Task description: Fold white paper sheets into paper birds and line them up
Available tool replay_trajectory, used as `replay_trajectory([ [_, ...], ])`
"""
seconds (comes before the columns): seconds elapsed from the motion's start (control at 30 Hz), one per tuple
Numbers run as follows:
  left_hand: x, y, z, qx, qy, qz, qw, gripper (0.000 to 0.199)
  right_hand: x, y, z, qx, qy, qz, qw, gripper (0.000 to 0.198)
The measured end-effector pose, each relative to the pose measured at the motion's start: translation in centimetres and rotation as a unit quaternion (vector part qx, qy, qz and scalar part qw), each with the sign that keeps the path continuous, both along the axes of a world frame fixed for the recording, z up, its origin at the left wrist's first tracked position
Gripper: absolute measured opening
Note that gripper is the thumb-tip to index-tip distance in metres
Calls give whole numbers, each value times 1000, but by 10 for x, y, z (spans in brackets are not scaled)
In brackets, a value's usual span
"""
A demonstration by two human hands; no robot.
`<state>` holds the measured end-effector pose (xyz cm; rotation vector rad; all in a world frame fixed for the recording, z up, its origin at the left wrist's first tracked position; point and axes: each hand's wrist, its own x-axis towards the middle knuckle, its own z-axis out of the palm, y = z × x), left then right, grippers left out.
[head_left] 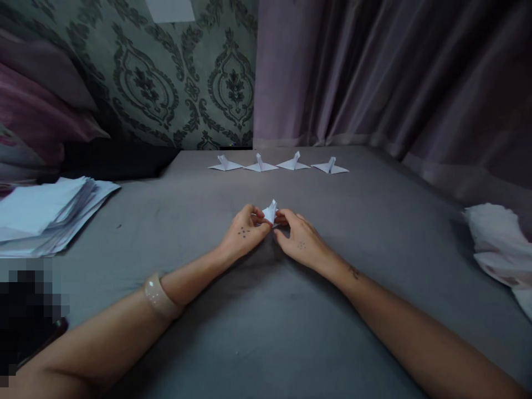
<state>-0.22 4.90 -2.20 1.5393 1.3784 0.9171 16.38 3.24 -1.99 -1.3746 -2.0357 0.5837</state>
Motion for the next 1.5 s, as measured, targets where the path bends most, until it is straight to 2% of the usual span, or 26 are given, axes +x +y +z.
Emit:
replay_trajectory([
  [0.1,1,0,1,-3,-19,8,1000,17,-3,7,-1,9,-12,-23,1000,25],
  [0.2,-1,1,5,49,-12,29,998,13,-8,12,-2,27,-43,-48,998,18],
  [0.33,-5,6,8,110,44,51,992,21,-11,15,-3,40,-62,-51,996,13],
  [0.43,-9,10,6,126,79,46,988,26,-8,16,-2,48,-77,-49,995,9],
  [0.57,-11,14,4,134,69,22,988,31,1,16,1,54,-70,-30,996,12],
  [0.63,-10,14,6,126,50,0,991,34,5,15,2,56,-57,-13,997,12],
  [0.73,-7,10,11,99,37,-22,994,28,11,14,-1,51,-46,11,998,12],
  [0.83,-7,7,18,55,35,-8,998,21,13,14,-5,44,-39,18,998,13],
  [0.93,-8,7,20,35,1,7,999,23,13,15,-7,45,-34,16,998,13],
  [1.13,-6,9,19,-2,-49,-1,999,35,12,14,-6,55,-35,19,998,14],
  [1.5,-2,10,14,-48,-136,-25,989,29,10,10,-4,75,-70,19,995,14],
])
